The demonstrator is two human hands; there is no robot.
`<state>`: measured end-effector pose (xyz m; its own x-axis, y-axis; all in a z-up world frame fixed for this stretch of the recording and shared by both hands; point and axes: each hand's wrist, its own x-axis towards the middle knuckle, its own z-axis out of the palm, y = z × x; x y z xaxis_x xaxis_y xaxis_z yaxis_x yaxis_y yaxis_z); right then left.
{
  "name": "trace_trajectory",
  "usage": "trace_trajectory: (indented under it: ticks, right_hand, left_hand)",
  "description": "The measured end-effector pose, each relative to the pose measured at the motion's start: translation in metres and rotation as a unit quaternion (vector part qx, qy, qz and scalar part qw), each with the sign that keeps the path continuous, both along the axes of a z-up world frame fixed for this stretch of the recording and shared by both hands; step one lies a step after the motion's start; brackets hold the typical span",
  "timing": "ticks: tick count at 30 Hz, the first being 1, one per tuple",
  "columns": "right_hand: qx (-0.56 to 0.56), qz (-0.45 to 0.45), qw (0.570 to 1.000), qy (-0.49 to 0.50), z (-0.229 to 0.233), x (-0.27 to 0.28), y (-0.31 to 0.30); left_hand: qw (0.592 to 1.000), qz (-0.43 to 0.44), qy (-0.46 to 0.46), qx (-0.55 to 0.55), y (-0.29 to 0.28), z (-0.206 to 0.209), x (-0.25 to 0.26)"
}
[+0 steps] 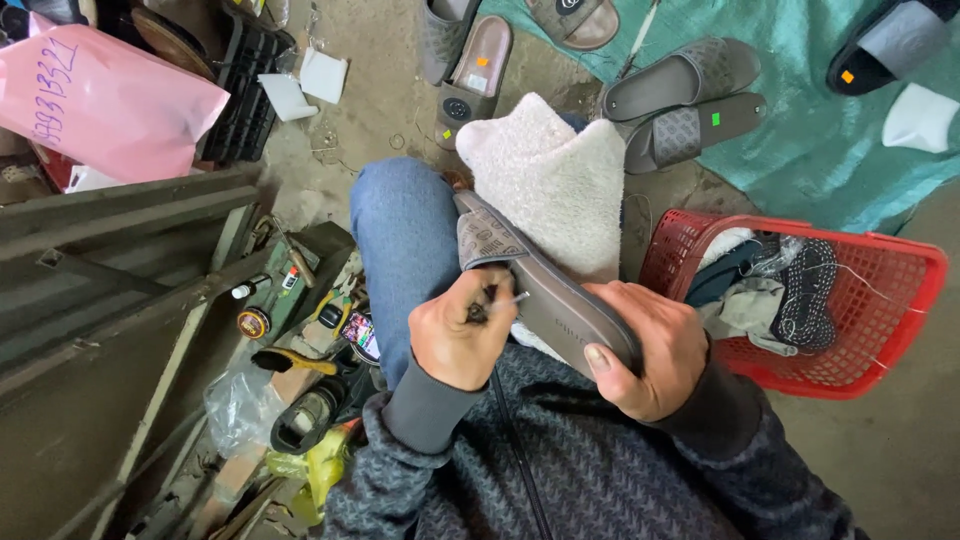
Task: Hand-stitching a sandal strap to the sole and using a lighter to finish the thread ends.
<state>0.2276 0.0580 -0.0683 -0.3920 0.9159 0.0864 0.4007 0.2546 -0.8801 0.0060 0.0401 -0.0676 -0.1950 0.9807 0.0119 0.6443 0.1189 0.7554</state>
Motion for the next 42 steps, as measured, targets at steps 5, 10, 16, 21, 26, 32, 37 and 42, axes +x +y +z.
trace_trajectory:
  ticks: [5, 10, 16, 21, 26, 32, 37, 42]
  right_hand:
    - [-0.094, 0.044, 0.995, 0.01, -0.004, 0.015, 0.006]
    - [-0.272, -0.062, 0.955, 0.102, -0.055, 0.043, 0.007]
    - [-0.239, -0.292, 0.926, -0.015, -0.054, 0.07, 0.023]
    - [-0.228, -0.397, 0.887, 0.067, -0.073, 0.122, 0.017]
    - [-0.254, -0.308, 0.8, 0.448, -0.018, 0.09, 0.019]
    - [-0.308, 0.046, 0.803, 0.509, 0.057, 0.027, 0.023]
    - [-0.172, 0.139, 0.967, -0.124, 0.056, 0.002, 0.015]
    - [-0.002, 0.113, 0.961, -0.253, 0.02, 0.017, 0.008]
  left_hand:
    - [0.997, -0.018, 0.011, 0.08, -0.01, 0.014, -0.017]
    - [0.991, -0.01, -0.096, 0.096, -0.006, 0.018, -0.02]
    - [0.978, -0.039, -0.173, 0.107, -0.008, 0.007, -0.03]
    - [0.973, -0.071, -0.193, 0.103, -0.008, 0.003, -0.031]
    - [0.968, -0.059, -0.233, 0.072, -0.012, -0.004, -0.033]
    - [0.961, -0.074, -0.254, 0.077, 0.0, 0.002, -0.031]
    - [0.961, -0.098, -0.248, 0.075, 0.007, 0.002, -0.029]
    - [0.954, -0.125, -0.257, 0.087, 0.007, 0.005, -0.025]
